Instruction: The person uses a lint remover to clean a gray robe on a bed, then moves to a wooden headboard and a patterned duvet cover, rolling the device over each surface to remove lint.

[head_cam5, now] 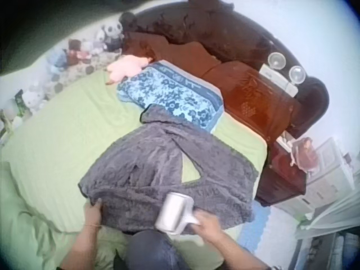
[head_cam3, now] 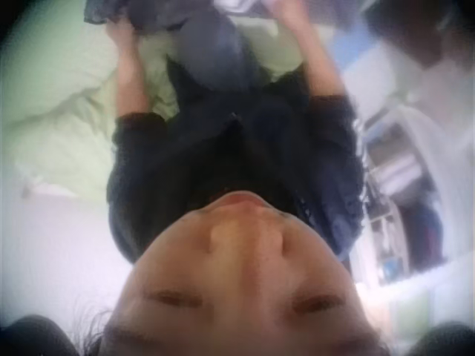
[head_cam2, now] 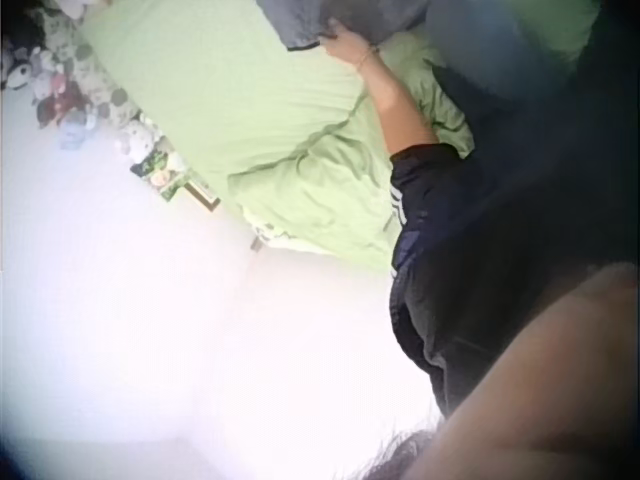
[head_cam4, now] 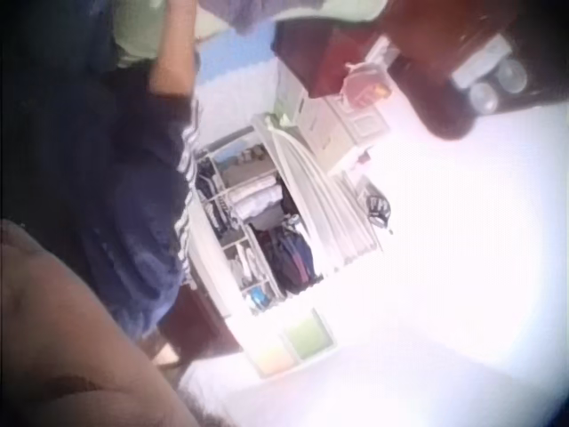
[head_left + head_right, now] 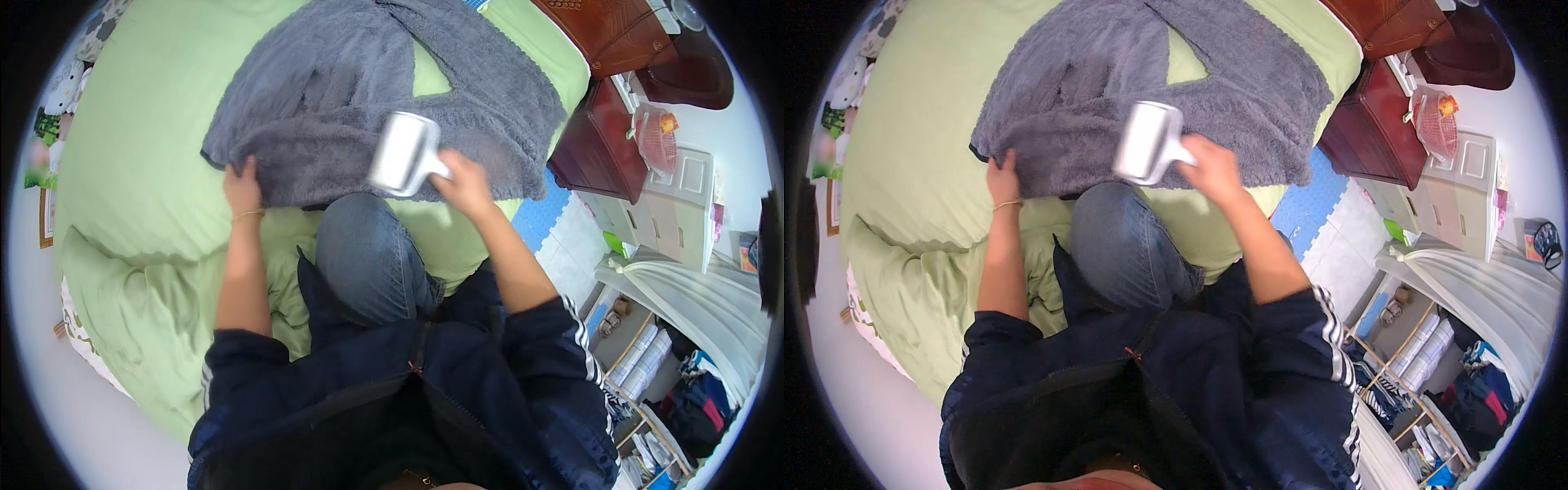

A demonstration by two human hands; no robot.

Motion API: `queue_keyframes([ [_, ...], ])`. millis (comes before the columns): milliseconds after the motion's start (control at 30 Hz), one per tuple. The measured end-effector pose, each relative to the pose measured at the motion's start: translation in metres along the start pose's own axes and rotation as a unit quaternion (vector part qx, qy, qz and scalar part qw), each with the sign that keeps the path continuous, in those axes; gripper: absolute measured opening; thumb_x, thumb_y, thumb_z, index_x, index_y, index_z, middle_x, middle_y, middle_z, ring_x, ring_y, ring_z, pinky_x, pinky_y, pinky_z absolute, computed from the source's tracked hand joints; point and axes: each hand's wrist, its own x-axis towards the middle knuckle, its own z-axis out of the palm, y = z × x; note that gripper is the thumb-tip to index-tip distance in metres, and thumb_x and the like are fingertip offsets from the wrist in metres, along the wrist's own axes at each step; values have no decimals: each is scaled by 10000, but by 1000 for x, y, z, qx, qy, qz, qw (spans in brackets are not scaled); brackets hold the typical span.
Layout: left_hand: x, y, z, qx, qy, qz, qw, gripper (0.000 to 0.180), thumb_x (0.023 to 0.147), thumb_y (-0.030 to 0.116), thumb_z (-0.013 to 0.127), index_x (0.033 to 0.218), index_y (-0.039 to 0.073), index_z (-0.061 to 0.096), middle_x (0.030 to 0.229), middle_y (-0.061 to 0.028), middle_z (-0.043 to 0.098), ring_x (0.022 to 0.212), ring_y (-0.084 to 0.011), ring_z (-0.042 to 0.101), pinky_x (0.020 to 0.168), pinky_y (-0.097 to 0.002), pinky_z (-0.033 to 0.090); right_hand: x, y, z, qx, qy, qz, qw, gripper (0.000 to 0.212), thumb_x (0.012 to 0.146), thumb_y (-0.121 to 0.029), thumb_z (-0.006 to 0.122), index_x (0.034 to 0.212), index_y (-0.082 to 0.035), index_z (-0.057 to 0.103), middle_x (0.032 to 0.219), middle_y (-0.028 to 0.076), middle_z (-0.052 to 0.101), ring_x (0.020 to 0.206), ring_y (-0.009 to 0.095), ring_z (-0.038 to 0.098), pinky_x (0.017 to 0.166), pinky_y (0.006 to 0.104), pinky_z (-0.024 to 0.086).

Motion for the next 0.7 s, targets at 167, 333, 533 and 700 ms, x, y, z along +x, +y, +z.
queue_keyframes([
  [167, 22, -28, -27, -96, 29, 28, 995, 317, 873, 250, 485, 1045, 4, 587, 879, -52, 606, 777, -145, 539, 726, -279, 434, 89, -73, 64, 7, -35, -193, 981, 177, 713, -115, 552, 887, -134, 535, 810, 51, 571, 756, 269, 594, 608, 381, 484],
  [333, 35, -65, -19, 107, -30, 105, 988, 318, 889, 292, 469, 926, -5, 575, 768, -48, 555, 592, -150, 482, 557, -294, 425, 100, -78, 110, -112, -167, -194, 960, 141, 763, -116, 491, 896, -141, 528, 811, 89, 590, 775, 292, 603, 614, 384, 479],
  [533, -17, -22, 20, 208, -19, 67, 976, 348, 819, 279, 548, 1034, 10, 497, 982, -221, 576, 896, -380, 550, 769, -404, 435, 61, -3, 66, -180, -179, -107, 961, 167, 741, -114, 500, 905, -148, 508, 764, 112, 579, 732, 308, 591, 615, 417, 470],
  [700, -8, -25, 12, 159, -67, 70, 983, 319, 834, 269, 518, 1035, 24, 488, 914, -208, 602, 849, -393, 563, 710, -441, 443, 18, 77, -25, -322, -210, 8, 923, 176, 754, -88, 463, 917, -142, 499, 846, 124, 598, 796, 317, 596, 664, 431, 470],
])
